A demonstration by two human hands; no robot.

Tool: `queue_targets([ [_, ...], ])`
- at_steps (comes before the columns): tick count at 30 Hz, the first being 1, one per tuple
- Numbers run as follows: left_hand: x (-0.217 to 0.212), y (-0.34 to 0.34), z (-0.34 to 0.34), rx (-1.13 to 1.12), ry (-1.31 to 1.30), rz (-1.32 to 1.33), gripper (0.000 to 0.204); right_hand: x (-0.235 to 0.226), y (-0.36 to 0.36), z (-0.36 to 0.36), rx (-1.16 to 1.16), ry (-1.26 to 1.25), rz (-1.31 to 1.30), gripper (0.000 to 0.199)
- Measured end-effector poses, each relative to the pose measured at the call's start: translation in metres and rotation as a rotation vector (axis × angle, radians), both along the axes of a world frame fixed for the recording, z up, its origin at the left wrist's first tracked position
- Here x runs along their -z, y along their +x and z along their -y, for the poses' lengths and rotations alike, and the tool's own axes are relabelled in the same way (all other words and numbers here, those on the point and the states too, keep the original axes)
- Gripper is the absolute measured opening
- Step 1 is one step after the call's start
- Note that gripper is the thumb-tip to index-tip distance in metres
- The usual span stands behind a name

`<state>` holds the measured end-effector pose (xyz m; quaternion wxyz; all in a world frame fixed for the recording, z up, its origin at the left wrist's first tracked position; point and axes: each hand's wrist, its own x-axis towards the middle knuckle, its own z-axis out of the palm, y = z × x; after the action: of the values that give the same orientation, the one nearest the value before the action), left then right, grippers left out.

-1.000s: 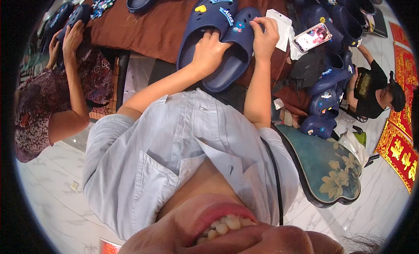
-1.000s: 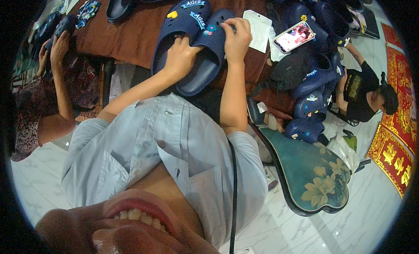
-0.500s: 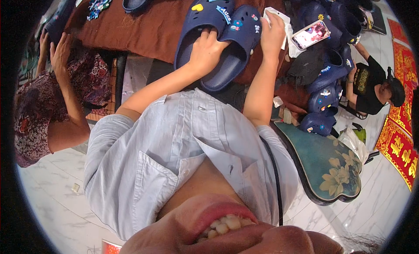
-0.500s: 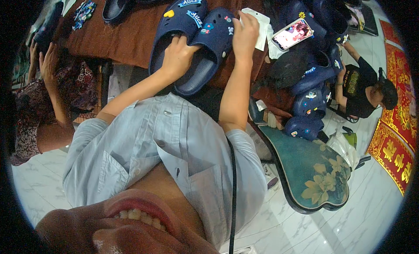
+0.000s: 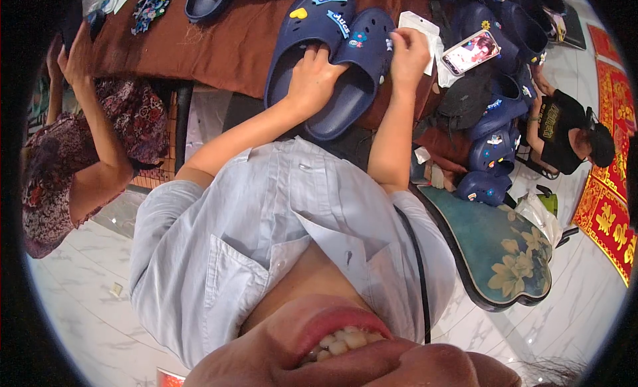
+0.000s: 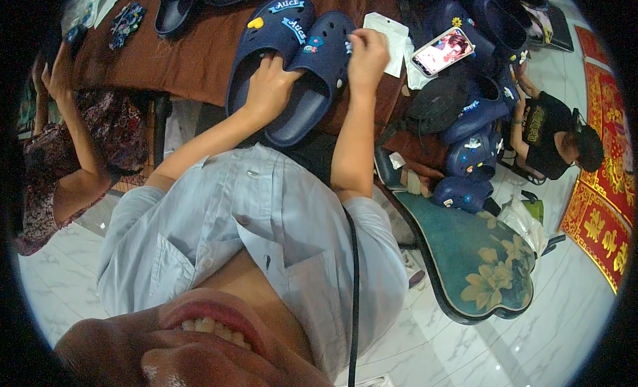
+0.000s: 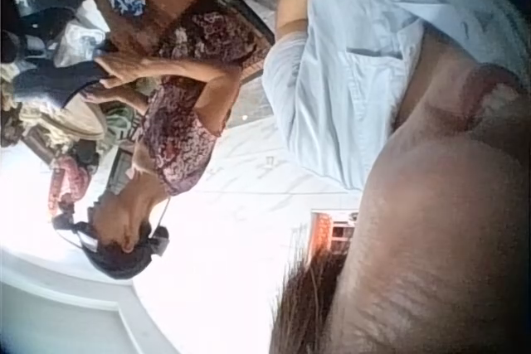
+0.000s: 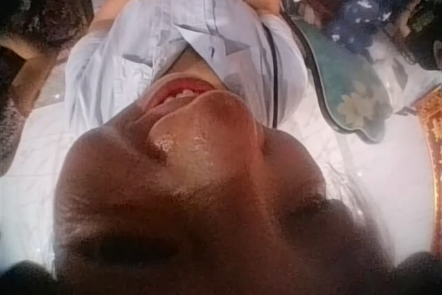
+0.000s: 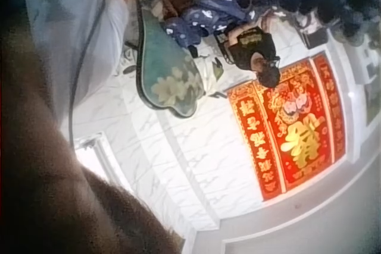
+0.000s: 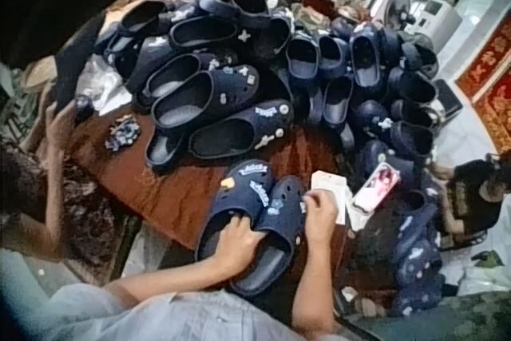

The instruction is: The person is seen attaching small decorative pins to dark blue clogs.

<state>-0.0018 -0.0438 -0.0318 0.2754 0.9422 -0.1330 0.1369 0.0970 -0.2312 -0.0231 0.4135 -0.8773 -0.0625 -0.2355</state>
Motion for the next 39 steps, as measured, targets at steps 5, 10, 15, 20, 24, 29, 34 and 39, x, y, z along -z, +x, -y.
queue_targets([
  [5, -0.001, 0.000, 0.002, 0.017, -0.028, 0.033, 0.041, 0.026, 0.012, 0.050, 0.149, -0.194, -0.104, 0.014],
  [10, 0.001, 0.000, 0.000, 0.001, 0.020, 0.035, 0.039, 0.006, -0.010, 0.022, 0.109, -0.046, -0.155, 0.027],
  [15, 0.000, -0.001, 0.000, 0.000, 0.030, 0.029, 0.037, 0.013, -0.032, -0.004, -0.029, -0.375, 0.107, 0.020],
  [20, 0.000, -0.001, 0.001, -0.008, -0.009, 0.002, 0.040, 0.008, -0.034, -0.005, 0.011, -0.160, 0.002, 0.012],
  [24, -0.001, -0.001, 0.000, -0.015, -0.006, 0.010, 0.040, 0.003, -0.039, -0.007, 0.001, -0.011, -0.131, 0.008],
  [29, 0.001, -0.002, -0.001, 0.001, -0.023, -0.013, 0.041, 0.011, -0.025, 0.021, 0.108, -0.026, -0.069, 0.010],
  [34, 0.000, 0.000, 0.002, -0.003, -0.022, 0.010, 0.038, 0.026, -0.002, 0.051, 0.120, -0.194, -0.217, 0.017],
  [39, 0.007, -0.002, -0.002, -0.003, -0.006, -0.007, 0.037, -0.006, -0.010, 0.007, -0.061, -0.176, -0.019, 0.021],
])
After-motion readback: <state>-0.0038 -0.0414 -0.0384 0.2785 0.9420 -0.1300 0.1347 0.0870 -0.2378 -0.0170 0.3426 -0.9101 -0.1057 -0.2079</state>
